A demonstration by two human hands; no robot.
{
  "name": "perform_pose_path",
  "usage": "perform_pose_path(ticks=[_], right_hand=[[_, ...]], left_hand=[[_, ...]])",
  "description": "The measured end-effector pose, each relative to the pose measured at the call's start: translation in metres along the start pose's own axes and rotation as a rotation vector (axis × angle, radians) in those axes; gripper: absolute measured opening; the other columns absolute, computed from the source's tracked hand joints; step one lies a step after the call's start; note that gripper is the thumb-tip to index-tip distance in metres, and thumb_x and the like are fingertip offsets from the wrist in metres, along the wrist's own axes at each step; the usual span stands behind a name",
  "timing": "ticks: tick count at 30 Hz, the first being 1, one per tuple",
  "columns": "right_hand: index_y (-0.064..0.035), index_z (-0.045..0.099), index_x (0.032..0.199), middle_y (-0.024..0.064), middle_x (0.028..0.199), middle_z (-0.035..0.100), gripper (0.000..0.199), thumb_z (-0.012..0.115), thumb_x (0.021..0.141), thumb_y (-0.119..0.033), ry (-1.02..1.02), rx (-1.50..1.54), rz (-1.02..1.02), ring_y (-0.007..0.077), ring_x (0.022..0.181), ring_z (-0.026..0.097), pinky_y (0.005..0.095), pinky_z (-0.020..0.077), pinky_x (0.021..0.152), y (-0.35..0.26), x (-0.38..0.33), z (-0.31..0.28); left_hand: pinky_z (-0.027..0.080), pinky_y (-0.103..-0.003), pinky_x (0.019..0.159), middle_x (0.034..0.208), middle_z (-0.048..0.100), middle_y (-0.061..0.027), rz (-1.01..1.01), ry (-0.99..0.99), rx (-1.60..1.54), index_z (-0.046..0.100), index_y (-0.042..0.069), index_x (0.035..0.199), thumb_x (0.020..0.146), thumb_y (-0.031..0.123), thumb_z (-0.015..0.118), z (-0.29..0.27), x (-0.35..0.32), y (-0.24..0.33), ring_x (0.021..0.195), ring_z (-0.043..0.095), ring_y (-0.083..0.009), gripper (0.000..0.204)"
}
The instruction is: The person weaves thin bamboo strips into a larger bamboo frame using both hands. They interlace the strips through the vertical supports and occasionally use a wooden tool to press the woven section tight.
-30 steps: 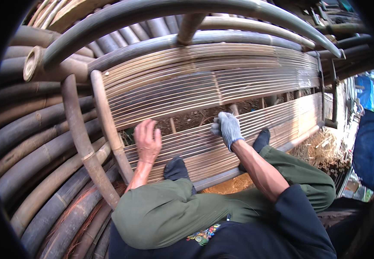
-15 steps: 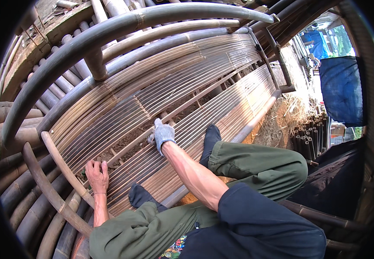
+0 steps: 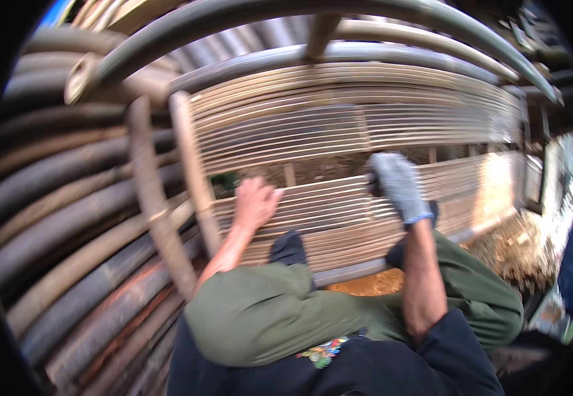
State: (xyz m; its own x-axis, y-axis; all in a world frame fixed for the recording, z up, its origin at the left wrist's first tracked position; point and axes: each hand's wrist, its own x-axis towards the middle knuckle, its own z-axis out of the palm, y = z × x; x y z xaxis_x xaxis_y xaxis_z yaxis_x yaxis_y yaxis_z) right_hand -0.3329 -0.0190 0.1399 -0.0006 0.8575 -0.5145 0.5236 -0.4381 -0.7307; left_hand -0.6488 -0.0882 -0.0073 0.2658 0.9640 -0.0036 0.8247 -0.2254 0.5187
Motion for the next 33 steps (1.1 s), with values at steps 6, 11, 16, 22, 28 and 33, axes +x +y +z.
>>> perform_pose_path(ticks=[6, 11, 16, 22, 28, 33], right_hand=[[0.0005, 0.065, 0.082, 0.0087, 0.075, 0.068, 0.031, 0.055, 0.100, -0.023, -0.181, 0.043, 0.045, 0.0158, 0.054, 0.063, 0.0285, 0.0528, 0.052, -0.103, -0.028, -0.066], [-0.0002, 0.063, 0.065, 0.0077, 0.055, 0.057, 0.038, 0.058, 0.093, -0.025, -0.357, -0.190, -0.421, 0.0165, 0.049, 0.053, 0.0299, 0.0490, 0.056, -0.131, -0.044, -0.121], [-0.0127, 0.048, 0.068, -0.0022, 0.055, 0.040, 0.033, 0.065, 0.089, -0.029, -0.296, 0.399, -0.721, 0.0152, 0.049, 0.040, 0.0392, 0.0436, 0.064, -0.123, -0.064, -0.160], [-0.0030, 0.057, 0.087, 0.0068, 0.076, 0.053, 0.027, 0.062, 0.095, -0.029, 0.056, 0.198, -0.787, 0.0159, 0.056, 0.046, 0.0286, 0.0391, 0.055, -0.144, -0.092, -0.195], [-0.0057, 0.071, 0.096, -0.0034, 0.086, 0.064, 0.014, 0.072, 0.090, -0.018, 0.288, -0.569, -0.206, 0.0071, 0.082, 0.060, 0.0240, 0.0492, 0.073, -0.132, -0.052, -0.282], [-0.0086, 0.061, 0.083, -0.0032, 0.074, 0.054, 0.020, 0.071, 0.088, -0.025, 0.091, -0.531, 0.104, 0.0061, 0.069, 0.051, 0.0229, 0.0423, 0.064, -0.096, -0.029, -0.337]], left_hand=[[0.041, -0.042, 0.082, 0.095, 0.053, -0.0082, -0.170, -0.014, -0.084, 0.072, 0.007, 0.095, 0.095, 0.029, 0.060, 0.006, -0.010, 0.007, 0.092, 0.050, -0.0277, 0.025], [0.041, -0.042, 0.082, 0.091, 0.054, -0.0066, -0.125, -0.013, -0.186, 0.071, 0.012, 0.098, 0.094, 0.025, 0.058, 0.016, -0.010, 0.008, 0.092, 0.052, -0.0258, 0.019], [0.040, -0.043, 0.084, 0.091, 0.055, -0.0076, -0.113, -0.076, -0.132, 0.071, 0.011, 0.094, 0.094, 0.025, 0.058, 0.016, -0.001, 0.011, 0.093, 0.052, -0.0270, 0.019], [0.037, -0.049, 0.106, 0.118, 0.055, -0.0185, 0.197, -0.108, -0.321, 0.051, 0.005, 0.137, 0.078, 0.025, 0.073, -0.028, 0.030, 0.060, 0.121, 0.049, -0.0347, 0.067], [0.056, -0.037, 0.063, 0.091, 0.064, -0.0116, -0.119, 0.070, -0.379, 0.069, 0.001, 0.102, 0.091, 0.002, 0.055, -0.034, 0.045, 0.045, 0.071, 0.064, -0.0238, 0.018], [0.038, -0.046, 0.099, 0.105, 0.060, -0.0126, -0.163, -0.151, -0.106, 0.064, 0.007, 0.117, 0.091, 0.012, 0.054, -0.006, 0.007, 0.032, 0.104, 0.058, -0.0312, 0.029]])
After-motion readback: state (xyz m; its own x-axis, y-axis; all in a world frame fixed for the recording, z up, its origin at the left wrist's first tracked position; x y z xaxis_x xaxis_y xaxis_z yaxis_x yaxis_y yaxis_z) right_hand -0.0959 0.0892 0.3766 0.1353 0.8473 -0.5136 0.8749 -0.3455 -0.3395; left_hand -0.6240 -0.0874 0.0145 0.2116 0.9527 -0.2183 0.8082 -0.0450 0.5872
